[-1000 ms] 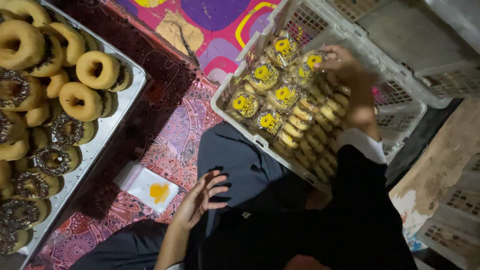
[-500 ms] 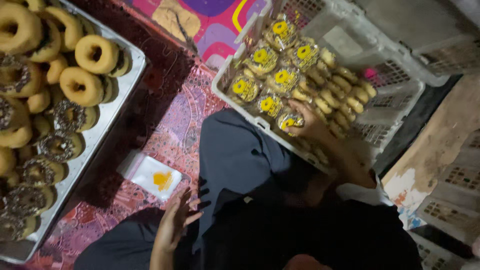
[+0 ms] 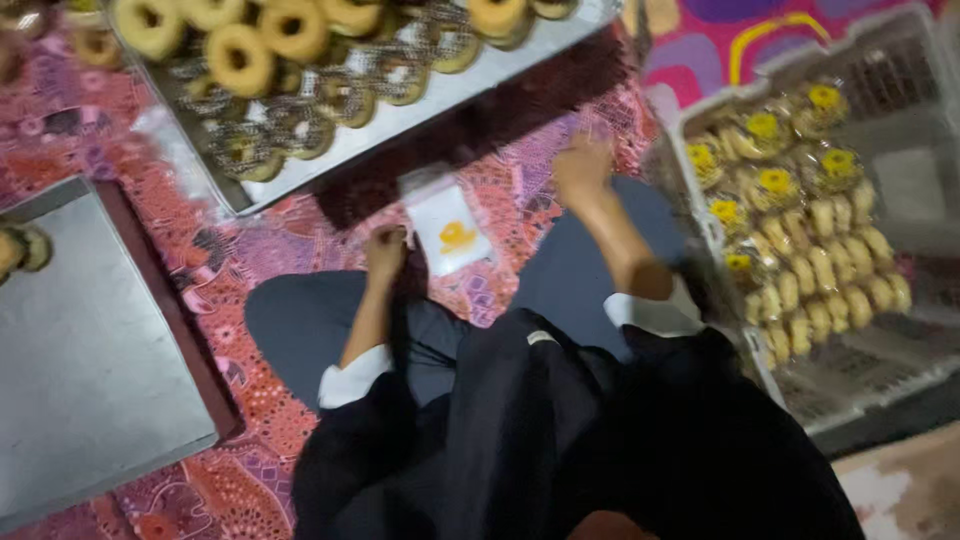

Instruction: The person sits on the floor and repeatedly picks donuts from a metal tray, places them into small plastic bags, and stacks the filled bags into a plastic crate. Another person occasionally places donuts onto a separate tray nearby.

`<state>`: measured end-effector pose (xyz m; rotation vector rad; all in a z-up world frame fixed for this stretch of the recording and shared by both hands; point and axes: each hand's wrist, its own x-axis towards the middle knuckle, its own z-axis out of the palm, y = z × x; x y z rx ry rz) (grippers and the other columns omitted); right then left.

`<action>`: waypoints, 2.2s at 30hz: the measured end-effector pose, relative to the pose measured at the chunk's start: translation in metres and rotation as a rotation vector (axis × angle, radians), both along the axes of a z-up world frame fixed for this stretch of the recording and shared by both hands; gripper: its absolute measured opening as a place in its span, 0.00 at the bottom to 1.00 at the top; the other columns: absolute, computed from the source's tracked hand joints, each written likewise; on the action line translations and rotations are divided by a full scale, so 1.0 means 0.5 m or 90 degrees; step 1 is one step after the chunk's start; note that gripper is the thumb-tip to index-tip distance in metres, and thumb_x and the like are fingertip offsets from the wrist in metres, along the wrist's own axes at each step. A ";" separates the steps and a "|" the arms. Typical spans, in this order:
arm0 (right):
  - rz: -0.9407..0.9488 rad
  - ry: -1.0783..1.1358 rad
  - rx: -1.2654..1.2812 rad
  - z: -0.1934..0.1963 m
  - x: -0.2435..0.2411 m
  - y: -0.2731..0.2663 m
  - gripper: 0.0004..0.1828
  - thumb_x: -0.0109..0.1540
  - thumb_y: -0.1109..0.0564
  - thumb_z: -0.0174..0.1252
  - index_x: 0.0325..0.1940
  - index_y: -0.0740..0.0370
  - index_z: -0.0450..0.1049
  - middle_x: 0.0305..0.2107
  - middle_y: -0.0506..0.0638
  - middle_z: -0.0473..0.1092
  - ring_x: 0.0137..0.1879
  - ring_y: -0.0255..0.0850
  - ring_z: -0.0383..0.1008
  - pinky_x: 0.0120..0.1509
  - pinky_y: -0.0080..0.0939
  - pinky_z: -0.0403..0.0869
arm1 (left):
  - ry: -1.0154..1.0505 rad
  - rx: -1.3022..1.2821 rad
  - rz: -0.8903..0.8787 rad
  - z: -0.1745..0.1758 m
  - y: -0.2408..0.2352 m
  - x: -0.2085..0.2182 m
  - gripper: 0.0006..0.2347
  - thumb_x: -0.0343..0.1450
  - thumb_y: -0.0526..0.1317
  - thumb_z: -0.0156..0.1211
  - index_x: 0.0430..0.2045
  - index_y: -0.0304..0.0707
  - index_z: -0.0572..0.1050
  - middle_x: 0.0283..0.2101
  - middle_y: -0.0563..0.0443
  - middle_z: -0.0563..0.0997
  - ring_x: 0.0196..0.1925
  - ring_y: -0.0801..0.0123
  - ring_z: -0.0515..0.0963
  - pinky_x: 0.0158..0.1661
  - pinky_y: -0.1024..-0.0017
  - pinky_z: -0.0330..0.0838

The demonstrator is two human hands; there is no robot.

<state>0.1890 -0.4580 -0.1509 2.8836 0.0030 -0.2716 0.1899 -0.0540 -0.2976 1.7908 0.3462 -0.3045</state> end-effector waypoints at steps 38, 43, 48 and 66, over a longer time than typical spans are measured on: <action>-0.051 -0.001 0.493 -0.107 -0.209 0.350 0.67 0.46 0.54 0.77 0.79 0.65 0.41 0.71 0.66 0.51 0.70 0.64 0.58 0.70 0.57 0.66 | -0.159 0.464 -0.450 -0.034 -0.099 0.197 0.10 0.69 0.40 0.56 0.39 0.39 0.82 0.40 0.30 0.81 0.44 0.40 0.82 0.45 0.49 0.75; -0.063 0.027 0.502 -0.145 -0.162 0.333 0.67 0.45 0.51 0.80 0.76 0.62 0.42 0.68 0.65 0.53 0.70 0.62 0.57 0.70 0.58 0.61 | -0.256 0.378 -0.215 -0.040 -0.060 0.113 0.14 0.68 0.33 0.59 0.48 0.33 0.75 0.44 0.28 0.80 0.48 0.37 0.79 0.49 0.50 0.73; -0.269 0.010 0.934 -0.251 -0.065 0.299 0.53 0.55 0.59 0.64 0.81 0.58 0.45 0.66 0.61 0.65 0.66 0.53 0.70 0.68 0.48 0.72 | -0.050 0.083 -0.064 -0.035 -0.076 -0.019 0.23 0.63 0.30 0.57 0.55 0.31 0.69 0.49 0.35 0.81 0.51 0.47 0.82 0.51 0.62 0.76; 0.080 0.576 0.462 -0.139 0.168 0.425 0.16 0.52 0.52 0.76 0.31 0.70 0.82 0.24 0.58 0.79 0.29 0.47 0.80 0.30 0.48 0.77 | -0.187 0.651 -0.218 0.197 -0.082 -0.018 0.50 0.56 0.55 0.77 0.73 0.44 0.53 0.73 0.35 0.56 0.75 0.34 0.43 0.62 0.33 0.29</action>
